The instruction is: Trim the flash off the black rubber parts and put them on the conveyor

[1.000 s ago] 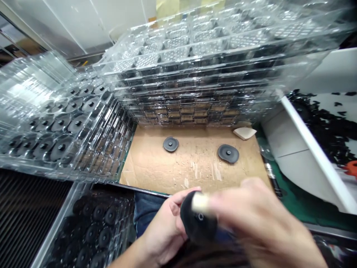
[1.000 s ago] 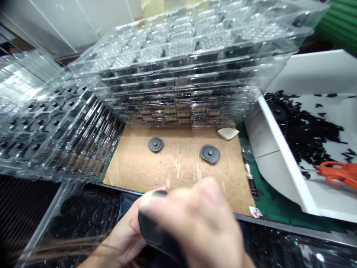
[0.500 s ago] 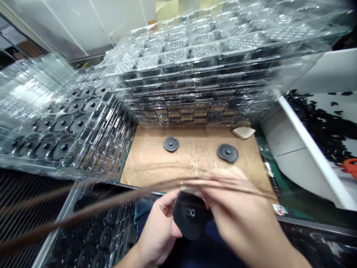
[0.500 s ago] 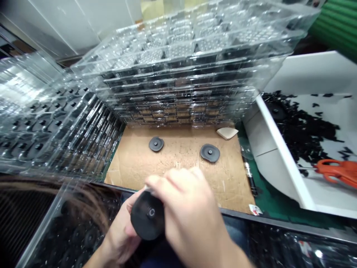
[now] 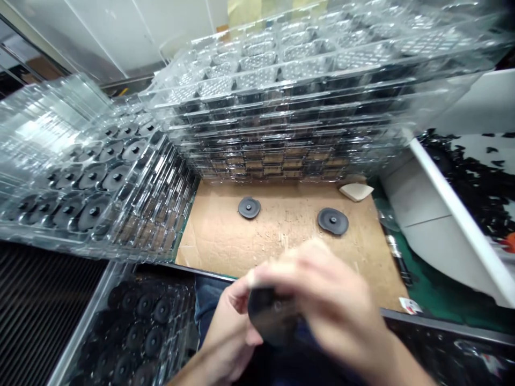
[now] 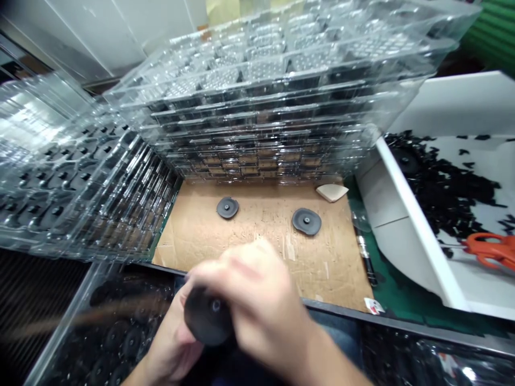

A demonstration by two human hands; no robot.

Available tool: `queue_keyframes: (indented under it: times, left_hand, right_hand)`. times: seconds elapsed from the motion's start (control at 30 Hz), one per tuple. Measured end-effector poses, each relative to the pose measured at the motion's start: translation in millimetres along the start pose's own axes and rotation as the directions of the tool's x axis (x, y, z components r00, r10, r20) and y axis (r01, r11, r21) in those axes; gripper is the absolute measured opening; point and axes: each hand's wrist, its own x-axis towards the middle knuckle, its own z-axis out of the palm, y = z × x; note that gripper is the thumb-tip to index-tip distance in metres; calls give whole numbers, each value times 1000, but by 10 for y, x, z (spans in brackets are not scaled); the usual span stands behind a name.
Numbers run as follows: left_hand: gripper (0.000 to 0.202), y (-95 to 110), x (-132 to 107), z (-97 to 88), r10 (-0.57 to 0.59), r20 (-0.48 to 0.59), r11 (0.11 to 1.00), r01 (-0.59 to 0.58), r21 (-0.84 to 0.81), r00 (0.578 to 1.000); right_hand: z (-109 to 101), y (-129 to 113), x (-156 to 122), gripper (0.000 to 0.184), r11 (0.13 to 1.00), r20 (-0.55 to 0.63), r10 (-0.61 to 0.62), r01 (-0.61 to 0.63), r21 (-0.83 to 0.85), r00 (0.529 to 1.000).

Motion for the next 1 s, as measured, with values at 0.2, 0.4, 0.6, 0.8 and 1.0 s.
queue_keyframes:
  times: [0.2,0.4,0.6,0.8,1.0]
  left_hand:
    - [56,28,1,-79,-2,42,978,11,-208,999]
    - [60,-24,35,-96,-23,84,963,44,-266,996]
    - [45,-42,57,-69,-36,93,966,59,-253,995]
    - [36,-31,87,-48,-41,132,972,70,-223,990]
    - [40,6,60,-75,-104,204,953,156,-259,973]
  right_hand:
    - [338,716,-444,22,913,8,401,-399,-87,916]
    - [366,638,-589,21,908,-23,415,-416,-44,909]
    - [81,-95,-149,28,993,-209,30,-53,-106,977]
    - [193,-212,-3,23,991,29,54,-50,-121,998]
    - [194,-116,-193,23,993,-83,-86,79,-83,993]
